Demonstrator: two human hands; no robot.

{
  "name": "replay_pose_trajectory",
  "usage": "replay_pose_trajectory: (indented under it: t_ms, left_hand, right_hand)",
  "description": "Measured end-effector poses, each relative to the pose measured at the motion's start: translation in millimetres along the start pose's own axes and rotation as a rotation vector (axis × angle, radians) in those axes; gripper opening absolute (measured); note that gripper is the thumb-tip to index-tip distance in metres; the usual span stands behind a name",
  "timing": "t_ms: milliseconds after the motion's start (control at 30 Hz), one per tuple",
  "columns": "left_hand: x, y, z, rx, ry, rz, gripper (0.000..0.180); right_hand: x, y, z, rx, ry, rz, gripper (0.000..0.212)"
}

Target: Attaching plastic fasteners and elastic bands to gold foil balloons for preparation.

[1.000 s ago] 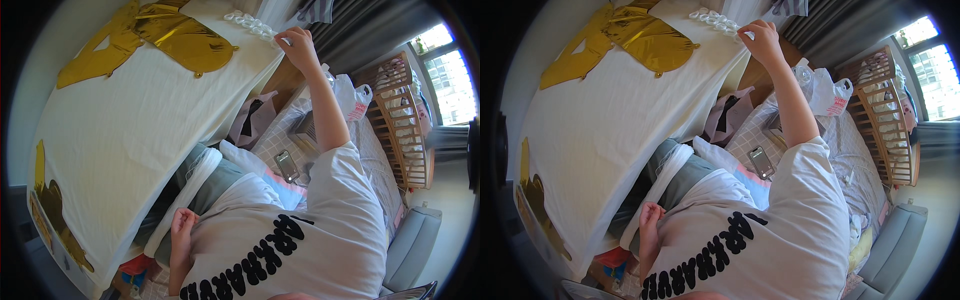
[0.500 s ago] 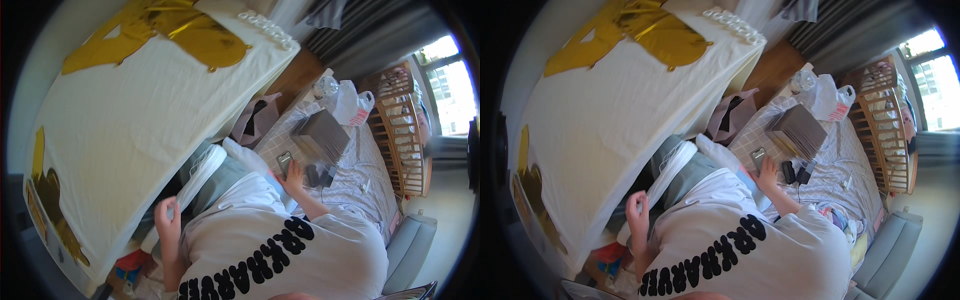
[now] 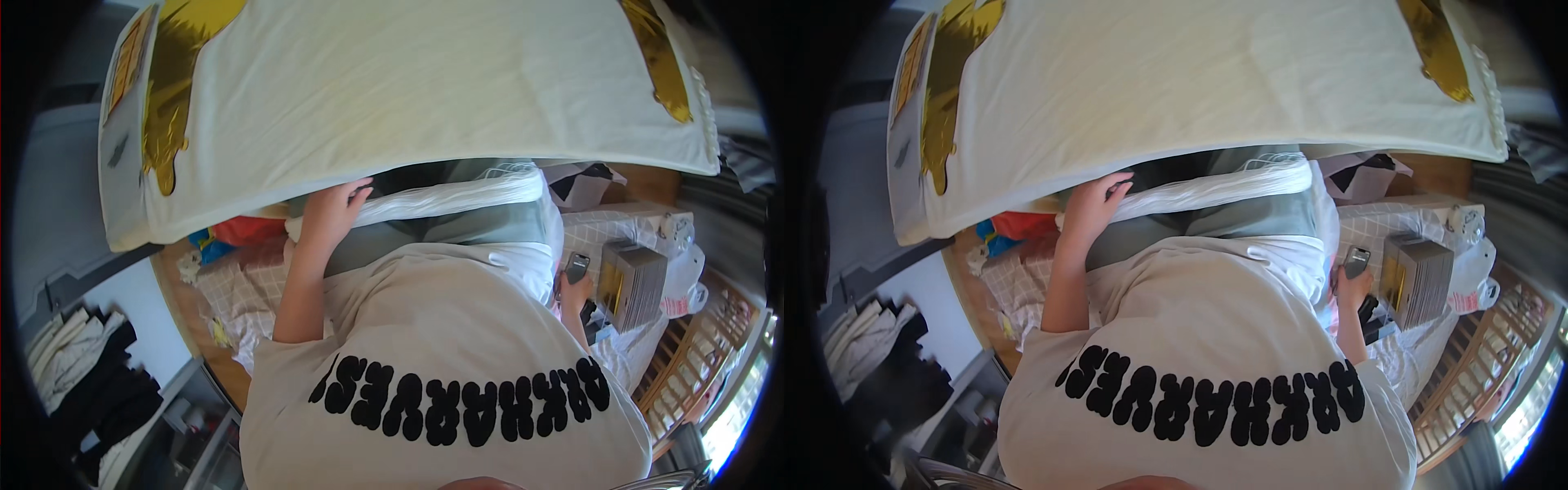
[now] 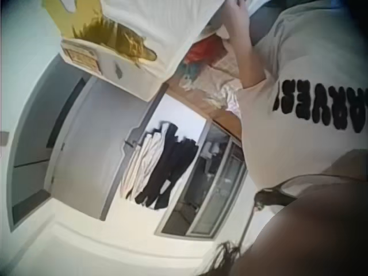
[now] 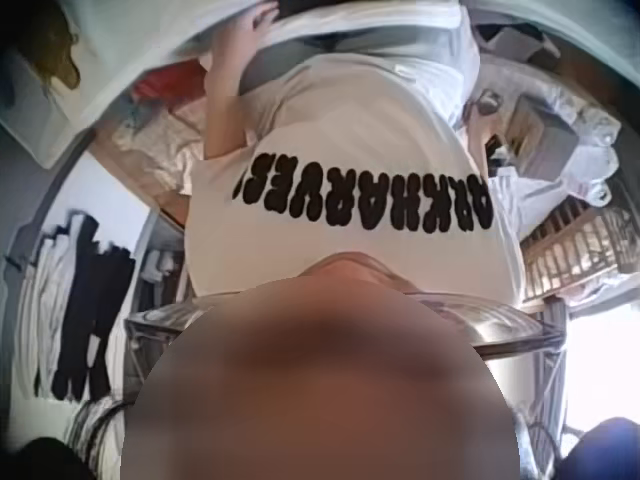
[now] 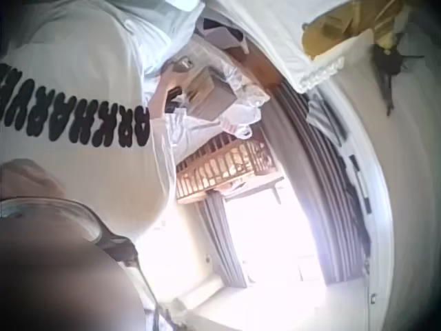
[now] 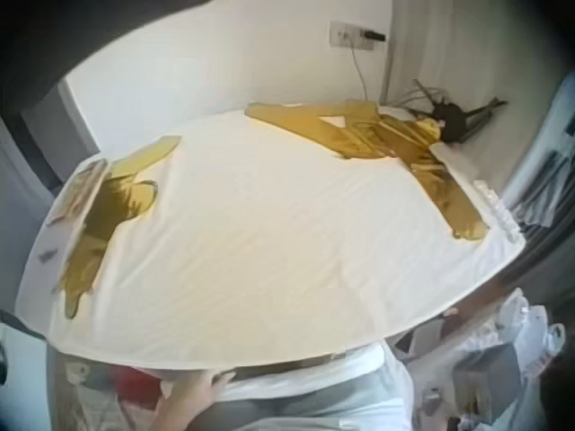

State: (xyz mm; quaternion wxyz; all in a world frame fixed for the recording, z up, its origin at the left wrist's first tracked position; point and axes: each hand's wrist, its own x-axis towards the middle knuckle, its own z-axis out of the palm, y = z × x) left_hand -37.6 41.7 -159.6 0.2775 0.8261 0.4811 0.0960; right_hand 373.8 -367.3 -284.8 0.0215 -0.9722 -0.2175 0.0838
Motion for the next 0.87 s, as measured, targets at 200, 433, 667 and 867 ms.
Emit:
replay_pose_trajectory:
  t_ms: [200,433,667,867]
  left_hand:
    - [20.9,27.7,14.6,-0.298,-0.192,-0.069,0.021]
    - [58.3,99.6,70.4,-0.279,-0.185,0.149,0.025]
    - [67.2,120.9,82.4,-0.18,-0.107,0.22,0.018]
    - [67.3,131.1,58.6,-0.566,-0.359,0.195,0.021]
  right_hand:
    - [7.9,8.9,15.8,-0.058,-0.07,0.06,0.081]
    - [15.6,-13.4,7.2,-0.134,-0.151,0.206,0.089]
    - [13.9,-112.7,-44.5,0.166,0.113,-0.142,0.076]
    - [7.5,-247.9,-139.6,0.58,0.051,-0.943,0.042]
